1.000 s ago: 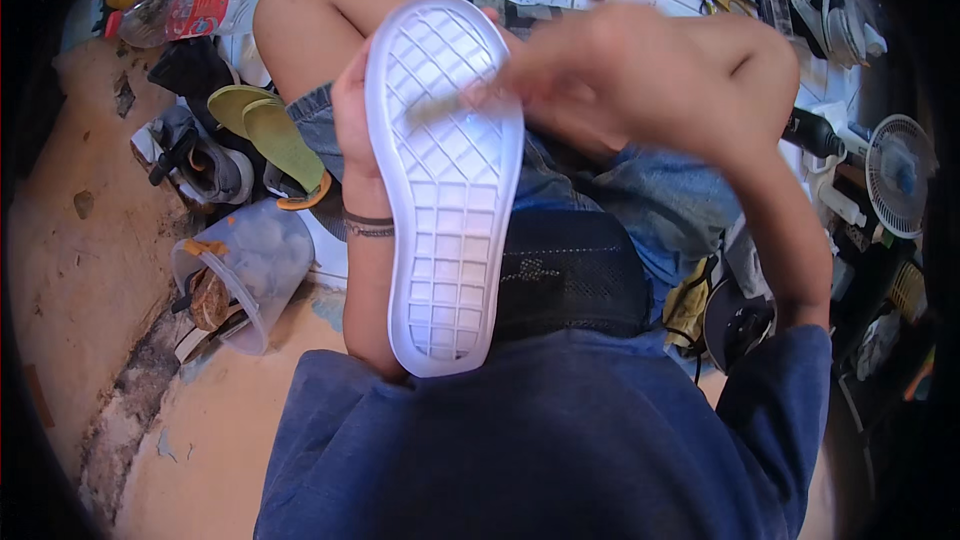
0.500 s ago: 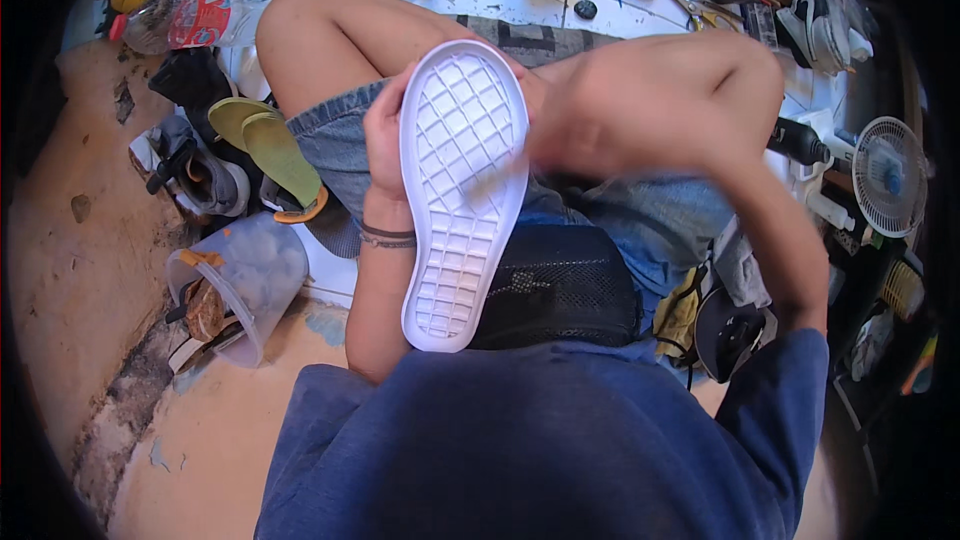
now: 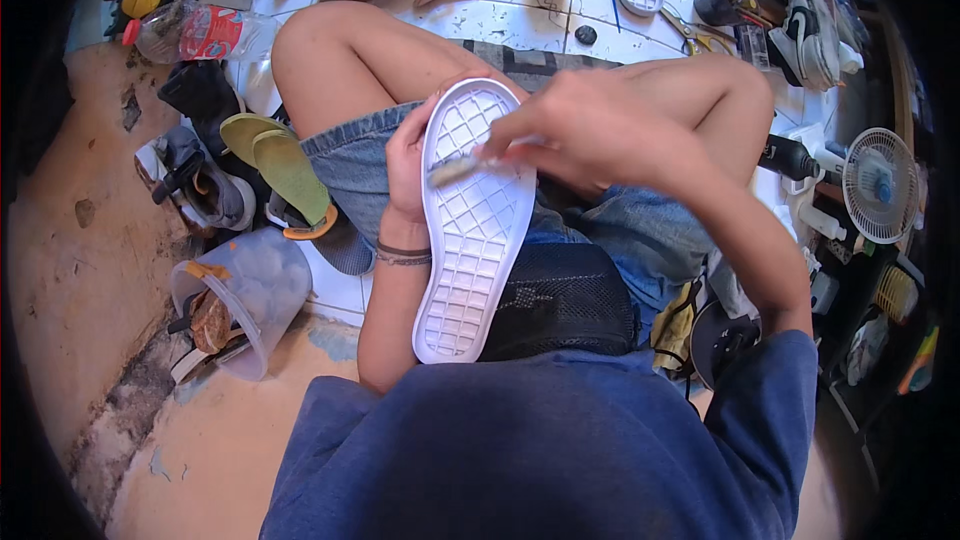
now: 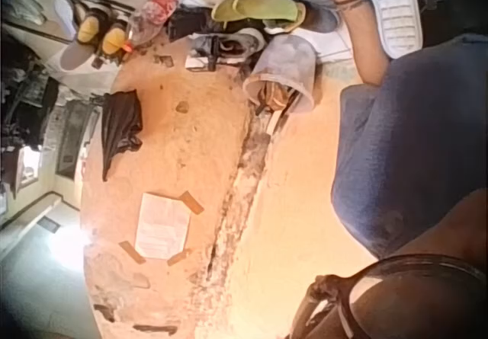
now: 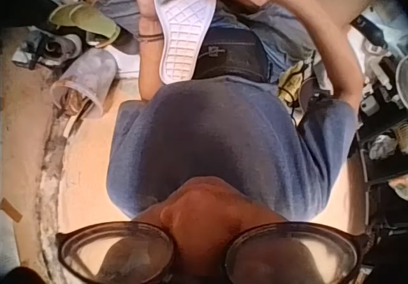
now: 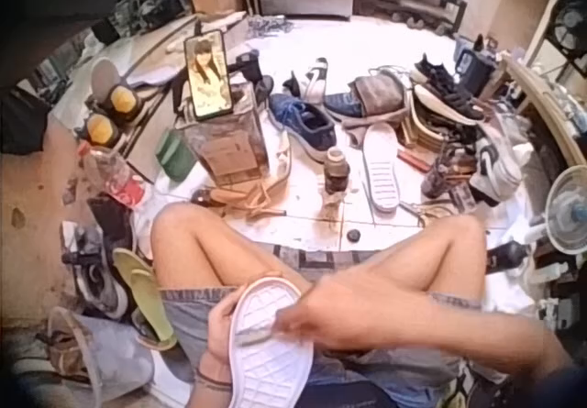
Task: Applying glue to a shoe sole using a brush in a workshop environment.
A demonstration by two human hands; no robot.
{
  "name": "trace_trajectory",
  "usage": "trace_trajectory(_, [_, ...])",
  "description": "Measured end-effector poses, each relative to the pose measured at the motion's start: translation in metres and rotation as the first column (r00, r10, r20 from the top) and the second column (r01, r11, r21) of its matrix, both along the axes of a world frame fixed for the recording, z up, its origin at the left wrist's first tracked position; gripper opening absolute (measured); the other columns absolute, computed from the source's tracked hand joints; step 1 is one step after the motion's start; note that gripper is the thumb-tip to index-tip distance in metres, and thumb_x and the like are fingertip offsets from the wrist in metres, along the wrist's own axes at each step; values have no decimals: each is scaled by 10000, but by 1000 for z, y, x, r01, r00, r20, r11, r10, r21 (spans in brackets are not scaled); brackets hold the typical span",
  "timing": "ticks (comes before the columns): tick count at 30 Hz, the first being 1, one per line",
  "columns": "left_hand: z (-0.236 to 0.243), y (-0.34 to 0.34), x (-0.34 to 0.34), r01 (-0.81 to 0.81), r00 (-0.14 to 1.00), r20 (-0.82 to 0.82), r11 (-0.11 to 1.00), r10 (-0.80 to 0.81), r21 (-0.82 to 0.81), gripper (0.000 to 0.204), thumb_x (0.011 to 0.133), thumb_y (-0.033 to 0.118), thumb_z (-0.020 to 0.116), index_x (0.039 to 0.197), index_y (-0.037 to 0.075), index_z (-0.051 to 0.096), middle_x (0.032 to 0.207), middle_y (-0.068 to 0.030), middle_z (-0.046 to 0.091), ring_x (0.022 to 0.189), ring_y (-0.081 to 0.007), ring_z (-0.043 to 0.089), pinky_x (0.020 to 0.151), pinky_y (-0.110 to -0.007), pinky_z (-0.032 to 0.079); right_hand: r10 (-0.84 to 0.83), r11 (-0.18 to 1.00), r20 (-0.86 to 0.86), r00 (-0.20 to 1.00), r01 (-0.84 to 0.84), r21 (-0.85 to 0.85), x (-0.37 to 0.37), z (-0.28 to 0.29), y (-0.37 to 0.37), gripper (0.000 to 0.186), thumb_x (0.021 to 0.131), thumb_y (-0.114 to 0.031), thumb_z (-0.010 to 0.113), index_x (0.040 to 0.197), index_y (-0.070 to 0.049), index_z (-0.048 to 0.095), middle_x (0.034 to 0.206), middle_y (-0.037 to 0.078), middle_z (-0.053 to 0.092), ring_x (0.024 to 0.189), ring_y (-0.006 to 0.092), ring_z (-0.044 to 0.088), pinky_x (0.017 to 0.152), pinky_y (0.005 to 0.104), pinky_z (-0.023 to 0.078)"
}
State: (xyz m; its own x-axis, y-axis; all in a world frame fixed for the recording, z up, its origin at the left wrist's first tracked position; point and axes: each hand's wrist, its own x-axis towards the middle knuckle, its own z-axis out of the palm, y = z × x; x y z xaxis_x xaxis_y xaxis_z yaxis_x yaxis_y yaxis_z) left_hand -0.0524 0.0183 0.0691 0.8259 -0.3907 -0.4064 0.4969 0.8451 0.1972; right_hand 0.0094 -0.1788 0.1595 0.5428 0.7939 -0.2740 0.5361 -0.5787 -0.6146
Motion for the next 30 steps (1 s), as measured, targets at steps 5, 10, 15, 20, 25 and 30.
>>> trace_trajectory(5, [11,-2,-1,124,981,140,989,-134,74,538,1008,334,272,1378,-16,447,1285,-263,572,1089,-397,642,919,-490,557,-210,978,115,971,210,14,21,-13,-23,144,844,-159,683,976,-157,741,793,103,717,738,307,691,650,400,523])
trace_trajectory(10, [5,-5,3,107,981,159,994,-111,36,543,1010,338,267,1380,-16,448,1287,-265,573,1094,-396,639,946,-488,542,-261,965,132,956,257,45,-3,-15,-39,159,862,-263,673,980,-190,751,734,133,696,711,335,681,632,453,523])
trace_trajectory(15, [9,-3,-1,45,999,1,983,-46,175,547,1012,330,246,1396,-16,424,1272,-277,572,1106,-391,632,966,-480,533,-266,960,139,954,249,129,-34,-13,-6,168,875,-254,650,991,-182,748,735,147,692,703,326,687,615,448,535])
trace_trajectory(20, [10,-6,1,124,971,196,989,-137,76,556,1017,331,223,1406,-22,406,1278,-299,559,1136,-394,615,971,-463,536,-17,987,-164,986,43,155,-72,-2,-14,168,861,-292,673,992,-228,756,742,120,694,711,306,699,642,434,557])
trace_trajectory(25, [14,-7,2,86,992,71,978,-101,190,549,1019,317,241,1405,-34,411,1292,-302,554,1131,-384,619,984,-465,522,-227,968,38,973,222,116,-3,-28,-38,152,847,-258,669,956,-217,767,823,101,725,732,307,701,654,423,554])
trace_trajectory(30, [16,-2,-4,101,977,172,984,-126,147,531,1025,289,251,1411,-36,415,1288,-302,560,1128,-385,621,997,-455,515,-8,986,-81,997,21,167,-36,-8,-33,171,819,-182,701,975,-172,771,788,116,710,686,302,677,657,394,535])
